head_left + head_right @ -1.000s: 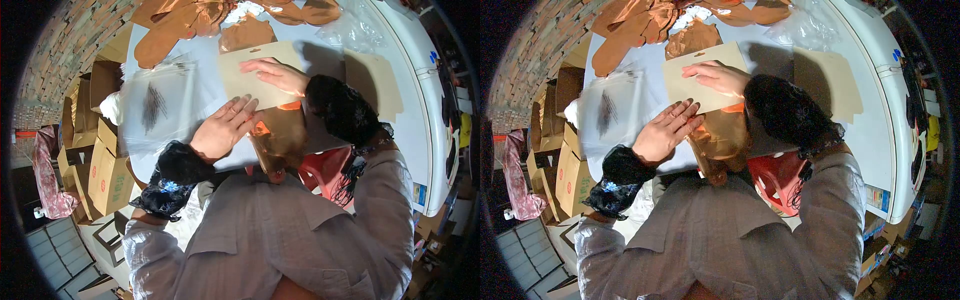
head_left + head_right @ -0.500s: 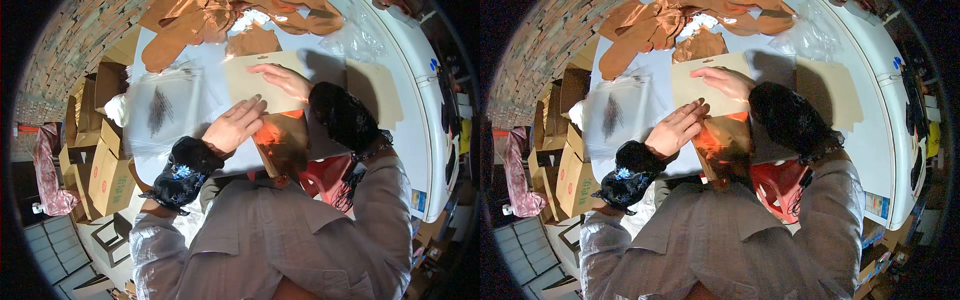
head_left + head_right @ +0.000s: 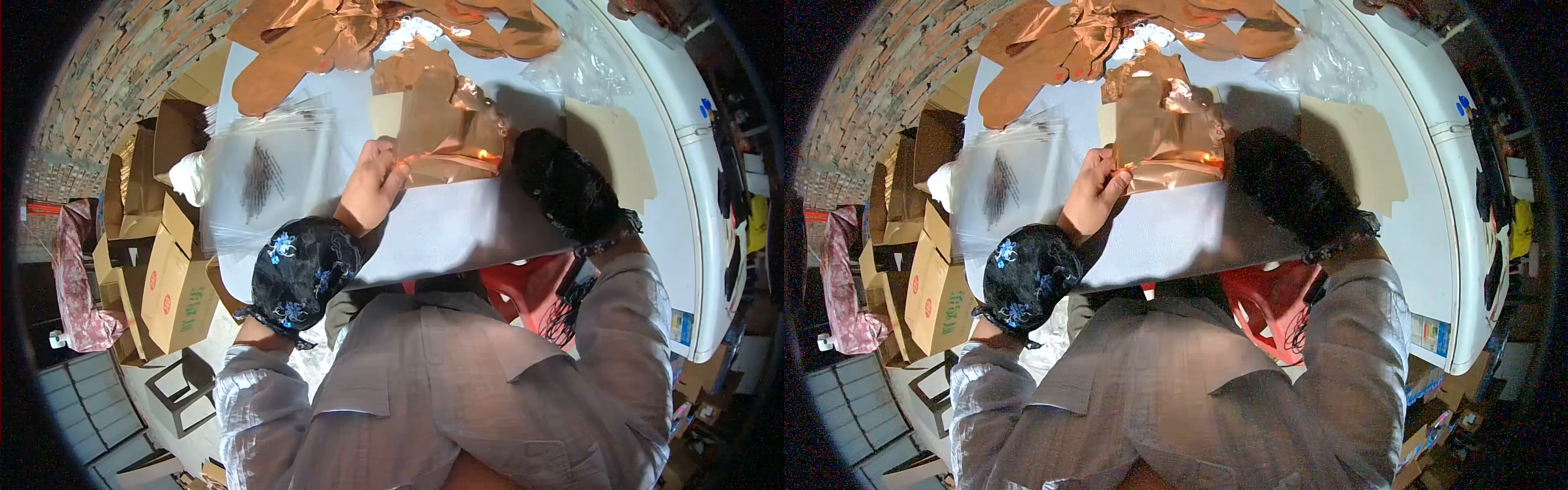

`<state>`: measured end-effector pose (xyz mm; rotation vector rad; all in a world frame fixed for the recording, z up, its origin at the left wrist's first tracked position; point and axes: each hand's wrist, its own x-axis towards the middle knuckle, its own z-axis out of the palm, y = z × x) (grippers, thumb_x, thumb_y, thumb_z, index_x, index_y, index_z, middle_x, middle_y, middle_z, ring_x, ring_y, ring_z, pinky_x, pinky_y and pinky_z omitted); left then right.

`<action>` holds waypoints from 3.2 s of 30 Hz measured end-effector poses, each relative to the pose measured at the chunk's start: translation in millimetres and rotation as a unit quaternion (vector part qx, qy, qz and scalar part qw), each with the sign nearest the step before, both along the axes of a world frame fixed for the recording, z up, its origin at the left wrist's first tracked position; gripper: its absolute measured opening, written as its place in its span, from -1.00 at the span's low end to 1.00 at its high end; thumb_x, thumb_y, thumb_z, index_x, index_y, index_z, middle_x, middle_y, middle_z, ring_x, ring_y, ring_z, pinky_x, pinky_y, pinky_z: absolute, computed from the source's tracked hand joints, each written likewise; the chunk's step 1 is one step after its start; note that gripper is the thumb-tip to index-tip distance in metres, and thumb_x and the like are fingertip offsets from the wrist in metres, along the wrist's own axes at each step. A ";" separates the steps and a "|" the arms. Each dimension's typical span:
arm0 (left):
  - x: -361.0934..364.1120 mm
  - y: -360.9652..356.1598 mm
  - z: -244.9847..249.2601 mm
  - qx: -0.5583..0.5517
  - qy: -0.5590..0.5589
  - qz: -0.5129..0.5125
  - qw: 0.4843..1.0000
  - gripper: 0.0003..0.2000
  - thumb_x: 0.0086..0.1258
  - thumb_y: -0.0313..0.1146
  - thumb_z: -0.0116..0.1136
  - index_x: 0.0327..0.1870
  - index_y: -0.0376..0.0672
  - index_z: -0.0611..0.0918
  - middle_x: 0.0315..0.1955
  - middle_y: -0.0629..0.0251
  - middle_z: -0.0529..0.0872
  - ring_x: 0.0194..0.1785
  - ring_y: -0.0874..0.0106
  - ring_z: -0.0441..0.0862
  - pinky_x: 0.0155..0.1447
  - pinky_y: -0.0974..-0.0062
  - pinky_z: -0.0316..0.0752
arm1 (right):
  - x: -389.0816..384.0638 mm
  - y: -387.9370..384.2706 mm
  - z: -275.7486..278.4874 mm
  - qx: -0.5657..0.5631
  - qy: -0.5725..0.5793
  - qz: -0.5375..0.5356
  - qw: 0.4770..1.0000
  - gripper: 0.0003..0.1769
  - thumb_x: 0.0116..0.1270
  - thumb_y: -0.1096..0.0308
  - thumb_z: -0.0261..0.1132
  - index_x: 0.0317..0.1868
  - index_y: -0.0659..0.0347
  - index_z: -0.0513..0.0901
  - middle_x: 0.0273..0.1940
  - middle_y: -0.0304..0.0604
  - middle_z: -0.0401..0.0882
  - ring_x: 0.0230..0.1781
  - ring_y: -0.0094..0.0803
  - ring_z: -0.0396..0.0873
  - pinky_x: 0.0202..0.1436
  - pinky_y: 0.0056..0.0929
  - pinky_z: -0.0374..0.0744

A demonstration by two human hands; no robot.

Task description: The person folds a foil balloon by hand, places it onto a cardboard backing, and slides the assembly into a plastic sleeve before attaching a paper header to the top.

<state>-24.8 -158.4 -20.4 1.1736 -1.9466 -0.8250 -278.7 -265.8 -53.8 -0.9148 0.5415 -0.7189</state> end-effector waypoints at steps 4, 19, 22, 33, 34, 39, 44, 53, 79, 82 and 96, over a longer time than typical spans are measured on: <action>-3.7 -3.5 0.3 0.033 -0.017 0.046 0.998 -0.79 0.39 -0.41 0.17 -0.06 -0.34 0.64 -0.05 0.02 0.50 0.09 0.05 0.44 0.19 0.28 0.43 | 0.2 1.7 22.8 -0.078 0.014 -0.078 0.994 -0.10 0.47 -0.35 -0.01 0.45 0.30 0.30 0.27 0.04 0.52 0.23 -0.28 0.54 0.31 -0.24 0.50; -27.1 5.4 -9.7 -0.051 -0.241 0.165 0.955 -0.64 0.13 -0.44 0.31 -0.02 -0.30 0.58 0.02 -0.14 0.46 0.10 -0.07 0.40 0.22 0.10 0.40 | 5.4 13.0 30.5 -0.241 0.152 -0.150 0.947 -0.12 0.52 -0.38 -0.19 0.37 0.29 0.44 0.36 0.05 0.46 0.38 -0.22 0.41 0.47 -0.16 0.24; -27.7 8.5 -1.0 -0.060 -0.218 0.168 0.959 -0.68 0.16 -0.42 0.29 -0.06 -0.28 0.59 -0.06 -0.07 0.53 0.08 -0.03 0.40 0.20 0.08 0.39 | 2.9 14.9 37.3 -0.336 0.233 -0.247 0.878 -0.31 0.56 -0.15 -0.01 0.31 0.34 0.47 0.22 0.05 0.56 0.22 -0.25 0.52 0.29 -0.23 0.42; -9.4 1.3 -7.0 -0.050 -0.128 0.159 0.978 -0.69 0.22 -0.50 0.29 -0.05 -0.32 0.48 -0.11 -0.13 0.44 0.02 -0.10 0.45 0.10 0.06 0.46 | -7.3 117.6 35.7 -0.621 0.513 0.016 0.593 -0.27 0.38 0.02 0.27 0.46 0.17 0.36 0.51 -0.05 0.27 0.56 -0.04 0.15 0.61 -0.02 0.10; -7.9 -0.9 -15.5 -0.054 -0.111 0.164 0.979 -0.70 0.23 -0.52 0.27 -0.05 -0.32 0.47 -0.11 -0.14 0.43 0.02 -0.12 0.45 0.08 0.04 0.46 | -8.9 117.2 33.9 -0.621 0.513 0.018 0.593 -0.25 0.37 0.00 0.28 0.47 0.18 0.36 0.52 -0.05 0.25 0.57 -0.03 0.15 0.61 -0.02 0.10; -15.5 24.3 11.0 -0.050 -0.055 0.206 0.976 -0.75 0.29 -0.64 0.13 -0.03 -0.27 0.48 -0.08 -0.18 0.43 0.09 -0.19 0.42 0.10 0.00 0.43 | -5.9 116.7 39.0 -0.589 0.509 0.046 0.626 -0.22 0.32 0.14 0.30 0.49 0.23 0.31 0.56 0.00 0.17 0.61 0.03 0.03 0.64 -0.02 0.00; -29.2 63.6 9.5 -0.197 -0.276 -0.006 0.941 -0.47 0.46 -0.19 0.13 0.41 -0.20 0.43 0.54 0.12 0.24 0.63 0.16 0.08 0.62 0.17 0.04 | -9.8 115.7 27.6 -0.620 0.516 0.029 0.591 -0.20 0.36 -0.02 0.28 0.49 0.20 0.31 0.54 -0.04 0.22 0.58 0.01 0.10 0.62 -0.01 0.06; -33.5 70.2 -16.8 -0.166 -0.280 0.027 0.945 -0.32 0.52 -0.01 0.03 0.52 -0.25 0.26 0.55 0.05 0.19 0.63 0.12 0.06 0.63 0.15 0.02 | -5.3 118.7 40.6 -0.616 0.508 0.027 0.601 -0.20 0.30 0.17 0.34 0.51 0.14 0.29 0.55 -0.16 0.19 0.62 -0.16 0.05 0.66 -0.09 0.03; -38.5 55.6 -19.6 -0.170 -0.292 0.011 0.941 -0.32 0.56 0.04 -0.05 0.53 -0.27 0.24 0.55 -0.08 0.13 0.62 -0.05 0.00 0.63 0.01 -0.06 | -38.0 104.7 28.6 -0.520 0.561 -0.166 0.623 -0.41 0.48 0.20 0.16 0.42 0.29 0.34 0.36 0.23 0.38 0.40 0.08 0.35 0.50 -0.01 0.26; -37.9 56.3 -21.2 -0.172 -0.292 0.009 0.941 -0.32 0.56 0.04 -0.05 0.53 -0.26 0.24 0.55 -0.08 0.13 0.62 -0.04 0.00 0.63 0.00 -0.07 | -24.6 84.8 26.8 -0.490 0.567 -0.231 0.621 -0.50 0.46 0.23 0.16 0.32 0.31 0.44 0.14 0.24 0.56 0.18 0.14 0.52 0.34 0.02 0.40; -40.1 59.0 -24.0 -0.167 -0.322 0.034 0.931 -0.29 0.55 0.09 -0.07 0.56 -0.19 0.21 0.58 0.02 0.09 0.66 0.04 -0.08 0.61 -0.17 -0.19 | -32.1 29.2 29.5 -0.208 0.402 -0.299 0.840 -0.65 0.38 0.23 0.27 -0.05 0.42 0.62 -0.23 -0.12 0.66 -0.18 -0.46 0.56 -0.06 -0.39 0.52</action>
